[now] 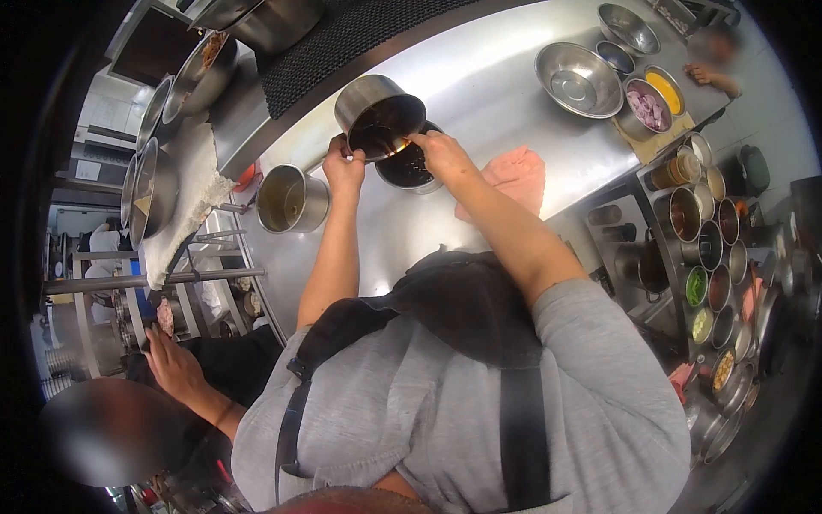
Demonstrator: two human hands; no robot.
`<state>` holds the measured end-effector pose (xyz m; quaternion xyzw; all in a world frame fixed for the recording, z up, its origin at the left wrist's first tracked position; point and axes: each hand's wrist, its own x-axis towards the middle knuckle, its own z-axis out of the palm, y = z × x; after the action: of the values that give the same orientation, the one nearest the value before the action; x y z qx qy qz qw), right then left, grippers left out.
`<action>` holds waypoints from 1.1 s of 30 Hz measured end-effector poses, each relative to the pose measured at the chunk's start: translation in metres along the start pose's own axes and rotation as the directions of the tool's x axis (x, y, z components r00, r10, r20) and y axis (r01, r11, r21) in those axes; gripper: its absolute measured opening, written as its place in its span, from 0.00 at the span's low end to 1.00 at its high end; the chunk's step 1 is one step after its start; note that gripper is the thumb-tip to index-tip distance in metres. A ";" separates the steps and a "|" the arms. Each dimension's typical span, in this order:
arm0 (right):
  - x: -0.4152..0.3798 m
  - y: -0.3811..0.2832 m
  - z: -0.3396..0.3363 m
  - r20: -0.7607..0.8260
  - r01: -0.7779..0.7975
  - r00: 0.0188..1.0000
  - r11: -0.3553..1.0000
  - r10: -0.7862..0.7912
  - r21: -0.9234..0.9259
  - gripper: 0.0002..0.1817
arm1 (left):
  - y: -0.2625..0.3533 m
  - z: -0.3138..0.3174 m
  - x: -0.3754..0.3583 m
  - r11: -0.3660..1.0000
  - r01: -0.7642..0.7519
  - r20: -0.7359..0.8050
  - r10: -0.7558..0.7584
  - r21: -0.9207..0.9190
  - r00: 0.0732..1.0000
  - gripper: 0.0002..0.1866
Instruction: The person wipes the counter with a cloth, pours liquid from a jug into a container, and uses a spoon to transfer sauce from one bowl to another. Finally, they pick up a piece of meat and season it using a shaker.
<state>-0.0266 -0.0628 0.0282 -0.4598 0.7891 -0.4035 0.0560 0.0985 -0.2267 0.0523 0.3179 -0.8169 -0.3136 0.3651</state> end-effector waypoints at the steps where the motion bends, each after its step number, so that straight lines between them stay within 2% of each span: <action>1: -0.004 0.005 -0.005 -0.020 0.041 0.999 0.999 -0.041 0.010 0.23 | -0.001 0.001 0.000 1.000 0.010 -0.009 -0.010 0.001 1.000 0.09; 2: -0.008 0.010 -0.011 -0.040 0.084 0.996 0.996 -0.084 0.018 0.24 | -0.002 0.001 -0.001 1.000 0.006 -0.014 -0.006 0.024 1.000 0.08; 5: -0.030 0.008 -0.044 0.031 0.040 0.999 0.999 -0.040 -0.009 0.24 | -0.004 0.003 0.000 1.000 0.007 -0.026 -0.007 0.007 1.000 0.08; 6: -0.035 0.010 -0.051 0.040 0.080 0.996 0.995 -0.077 -0.066 0.24 | -0.004 0.003 0.000 1.000 0.009 -0.028 -0.009 0.005 1.000 0.08; 10: -0.046 0.010 -0.067 0.053 0.114 0.993 0.988 -0.109 -0.103 0.21 | -0.007 0.004 0.001 1.000 0.002 -0.034 -0.003 -0.013 0.999 0.08; 12: -0.039 0.003 -0.060 -0.071 0.074 0.995 0.996 -0.077 -0.053 0.24 | -0.007 0.004 -0.001 1.000 0.001 -0.020 -0.001 -0.017 1.000 0.08; 13: -0.032 0.001 -0.054 -0.078 0.068 0.994 0.997 -0.071 -0.048 0.24 | -0.004 0.003 -0.002 1.000 0.013 -0.019 -0.014 -0.017 1.000 0.08; 15: -0.015 -0.005 -0.041 -0.132 0.037 0.990 0.993 -0.053 -0.114 0.24 | -0.002 0.002 -0.004 1.000 0.019 -0.013 -0.019 -0.010 1.000 0.09; 18: 0.003 -0.010 -0.017 -0.075 -0.055 0.996 0.980 0.041 -0.190 0.24 | -0.006 0.004 -0.007 1.000 -0.007 -0.009 0.007 -0.003 1.000 0.08; 21: 0.007 -0.007 0.005 -0.106 -0.006 0.994 0.996 -0.004 -0.092 0.23 | -0.006 0.005 -0.008 1.000 -0.021 0.002 0.021 -0.001 1.000 0.08; 23: 0.004 0.000 0.009 -0.121 0.025 0.992 0.998 -0.031 -0.051 0.22 | -0.004 0.005 -0.007 0.998 0.009 0.003 -0.009 -0.068 1.000 0.09; 24: 0.002 0.004 0.008 -0.138 0.052 0.989 0.999 -0.053 -0.012 0.22 | 0.001 0.002 -0.007 0.999 0.029 0.007 -0.029 -0.034 1.000 0.09; 25: -0.002 0.003 -0.001 -0.129 0.056 0.990 0.998 -0.057 -0.013 0.22 | -0.003 0.004 -0.007 0.999 0.037 0.001 -0.037 -0.035 0.999 0.09; 27: -0.012 0.005 -0.024 0.020 0.017 1.000 0.999 -0.018 0.049 0.20 | -0.010 0.008 -0.006 0.998 0.030 -0.019 -0.031 -0.051 0.999 0.09; 29: -0.029 0.019 -0.035 -0.019 0.066 0.998 0.996 -0.066 0.051 0.18 | -0.010 0.010 -0.005 0.998 0.032 -0.029 -0.033 -0.054 0.999 0.09; 33: -0.057 0.023 -0.066 0.076 0.111 0.991 0.993 -0.108 -0.032 0.21 | -0.003 0.010 -0.004 0.998 0.021 -0.037 -0.023 -0.067 0.999 0.09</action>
<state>-0.0400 0.0253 0.0403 -0.5180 0.7672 -0.3743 0.0548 0.0940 -0.2226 0.0430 0.3204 -0.7953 -0.3386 0.3876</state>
